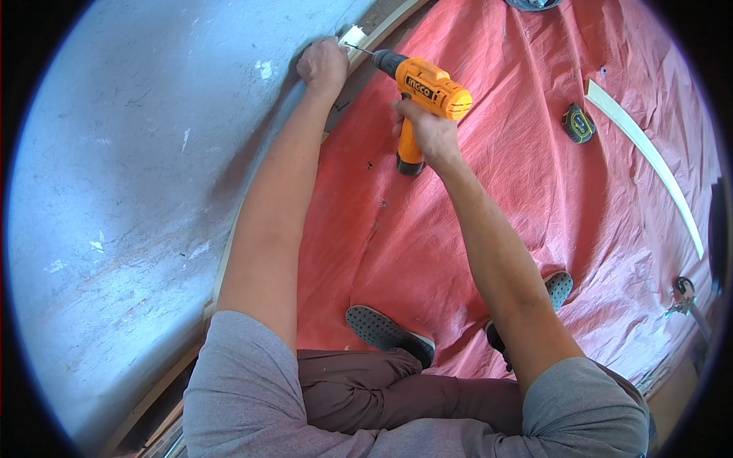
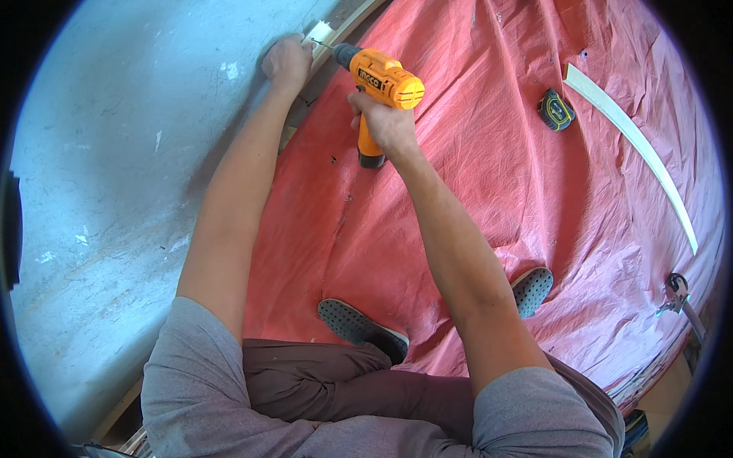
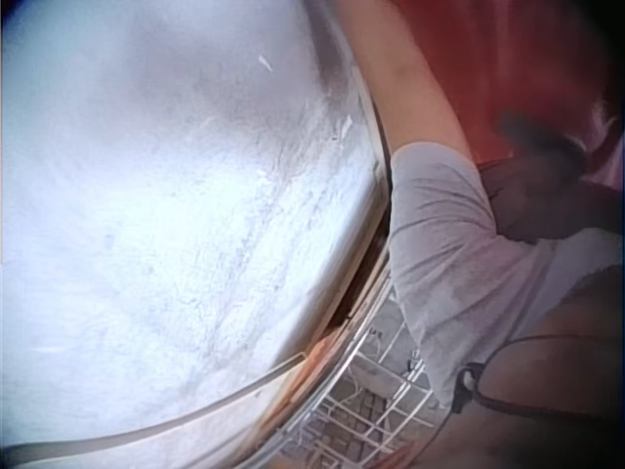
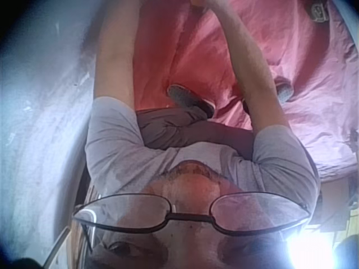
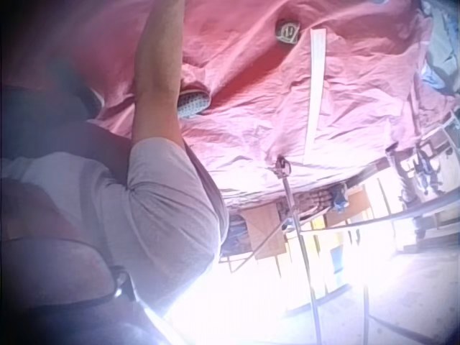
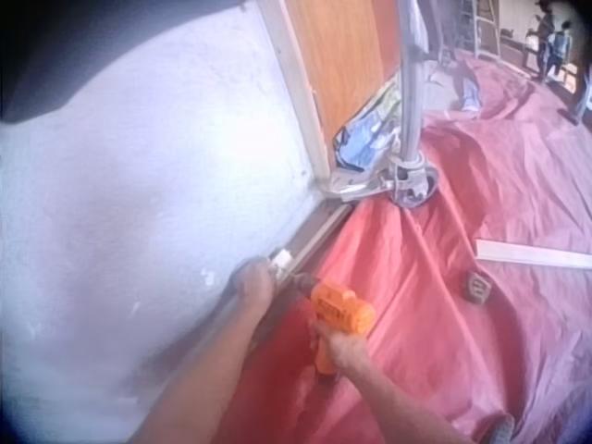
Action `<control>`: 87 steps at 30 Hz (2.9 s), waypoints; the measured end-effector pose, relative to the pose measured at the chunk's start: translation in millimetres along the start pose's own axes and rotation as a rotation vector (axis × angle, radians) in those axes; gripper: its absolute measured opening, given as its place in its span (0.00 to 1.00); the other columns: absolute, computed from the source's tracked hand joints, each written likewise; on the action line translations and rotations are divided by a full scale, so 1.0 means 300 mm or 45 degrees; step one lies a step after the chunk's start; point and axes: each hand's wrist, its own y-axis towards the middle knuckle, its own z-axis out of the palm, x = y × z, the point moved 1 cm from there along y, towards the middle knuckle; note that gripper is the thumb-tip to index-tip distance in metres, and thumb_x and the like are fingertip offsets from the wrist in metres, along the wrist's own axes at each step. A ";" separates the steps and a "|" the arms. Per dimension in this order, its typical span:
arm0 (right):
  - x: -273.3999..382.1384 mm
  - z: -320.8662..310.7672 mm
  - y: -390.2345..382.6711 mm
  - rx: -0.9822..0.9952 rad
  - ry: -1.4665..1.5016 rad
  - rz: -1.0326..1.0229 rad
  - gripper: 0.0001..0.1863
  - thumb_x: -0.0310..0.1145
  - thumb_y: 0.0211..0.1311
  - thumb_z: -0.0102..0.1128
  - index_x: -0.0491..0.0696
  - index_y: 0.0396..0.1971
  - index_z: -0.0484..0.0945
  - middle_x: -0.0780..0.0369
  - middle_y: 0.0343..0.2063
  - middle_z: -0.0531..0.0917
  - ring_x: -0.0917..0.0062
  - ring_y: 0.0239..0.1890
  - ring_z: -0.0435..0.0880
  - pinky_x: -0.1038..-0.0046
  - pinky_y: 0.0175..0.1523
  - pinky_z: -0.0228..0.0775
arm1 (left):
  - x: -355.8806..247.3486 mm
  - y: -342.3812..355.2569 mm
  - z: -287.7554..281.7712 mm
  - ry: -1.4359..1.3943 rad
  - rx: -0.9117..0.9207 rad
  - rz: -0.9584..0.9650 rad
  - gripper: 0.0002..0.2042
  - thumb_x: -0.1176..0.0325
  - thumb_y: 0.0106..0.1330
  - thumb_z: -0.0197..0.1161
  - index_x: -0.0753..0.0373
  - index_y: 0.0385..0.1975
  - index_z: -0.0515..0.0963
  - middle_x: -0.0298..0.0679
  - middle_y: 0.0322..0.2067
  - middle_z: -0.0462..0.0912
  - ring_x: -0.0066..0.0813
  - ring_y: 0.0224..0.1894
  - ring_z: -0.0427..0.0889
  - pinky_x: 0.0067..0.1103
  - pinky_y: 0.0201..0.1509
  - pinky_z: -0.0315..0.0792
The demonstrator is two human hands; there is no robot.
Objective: The person uses a power drill to create a hole in a wooden baseboard while holding it against a concrete wall, then manually positions the board and checks the alignment.
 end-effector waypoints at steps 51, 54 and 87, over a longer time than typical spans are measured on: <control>0.004 0.012 -0.005 -0.029 -0.011 0.013 0.06 0.27 0.62 0.67 0.43 0.37 0.80 0.62 0.24 0.83 0.76 0.21 0.84 0.71 0.29 0.77 | -0.006 0.016 -0.012 0.018 0.013 -0.010 0.16 0.47 0.72 0.66 0.49 0.44 0.91 0.42 0.44 0.92 0.48 0.49 0.90 0.42 0.51 0.82; 0.005 0.015 -0.004 -0.026 0.001 0.008 0.07 0.27 0.62 0.67 0.43 0.37 0.80 0.62 0.24 0.83 0.75 0.21 0.84 0.71 0.29 0.77 | 0.004 0.024 -0.008 -0.005 0.018 -0.027 0.18 0.44 0.69 0.67 0.48 0.48 0.90 0.45 0.43 0.91 0.49 0.49 0.89 0.42 0.53 0.81; 0.010 0.006 -0.007 -0.014 -0.020 0.023 0.08 0.28 0.62 0.67 0.43 0.39 0.80 0.62 0.25 0.83 0.74 0.22 0.84 0.70 0.30 0.78 | 0.000 0.023 -0.009 0.013 0.036 -0.003 0.19 0.44 0.69 0.67 0.49 0.49 0.90 0.46 0.43 0.91 0.49 0.48 0.90 0.41 0.53 0.81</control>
